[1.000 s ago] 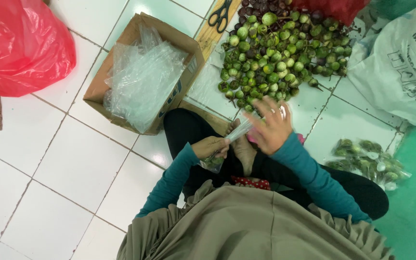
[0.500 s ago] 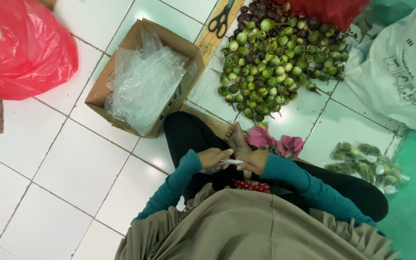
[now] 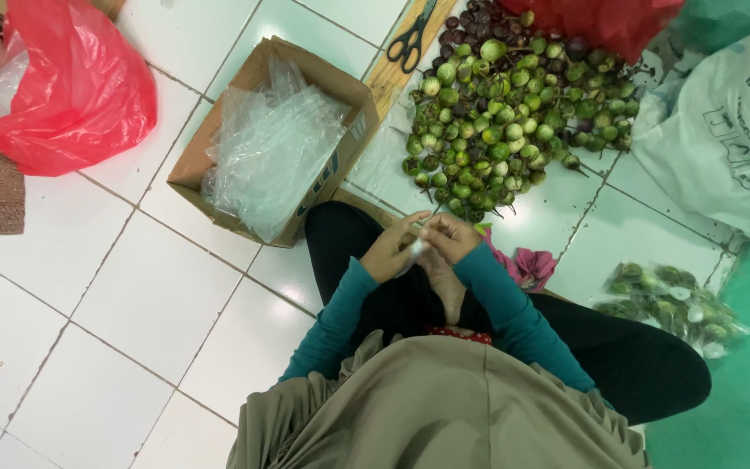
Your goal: The person cleans small eggplants with a cloth and places them into plastic bags by hand while sitting on the floor.
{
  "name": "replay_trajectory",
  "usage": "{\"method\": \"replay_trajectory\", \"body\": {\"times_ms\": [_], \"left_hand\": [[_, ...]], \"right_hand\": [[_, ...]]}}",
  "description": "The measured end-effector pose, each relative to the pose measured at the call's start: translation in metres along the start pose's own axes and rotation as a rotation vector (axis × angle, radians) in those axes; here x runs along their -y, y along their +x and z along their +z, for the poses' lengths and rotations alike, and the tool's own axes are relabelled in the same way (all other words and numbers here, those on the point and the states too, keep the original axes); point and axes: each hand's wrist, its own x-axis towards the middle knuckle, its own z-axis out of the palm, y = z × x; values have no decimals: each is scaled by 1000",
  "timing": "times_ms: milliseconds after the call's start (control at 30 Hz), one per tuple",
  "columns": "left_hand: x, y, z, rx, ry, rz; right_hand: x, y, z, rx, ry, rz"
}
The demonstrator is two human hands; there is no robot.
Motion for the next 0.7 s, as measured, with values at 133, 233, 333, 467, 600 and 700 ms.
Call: {"method": "replay_trajectory", "body": {"times_ms": [133, 233, 333, 467, 600, 700], "left_hand": [[24, 1, 10, -144, -28, 108], [52, 6, 11, -262, 153, 13], [55, 12, 15, -402, 206, 32], [70, 16, 11, -469, 186, -91], [72, 19, 1, -447, 144, -279], [68, 15, -1, -426, 223, -346]], "right_hand": [[35, -26, -2, -74, 171, 29], [44, -33, 4, -116, 192, 18], [31, -30, 13, -144, 11, -99], [10, -29, 25, -161, -349, -287], [-4, -25, 28, -196, -423, -346], [5, -28, 29, -185, -452, -353]]}}
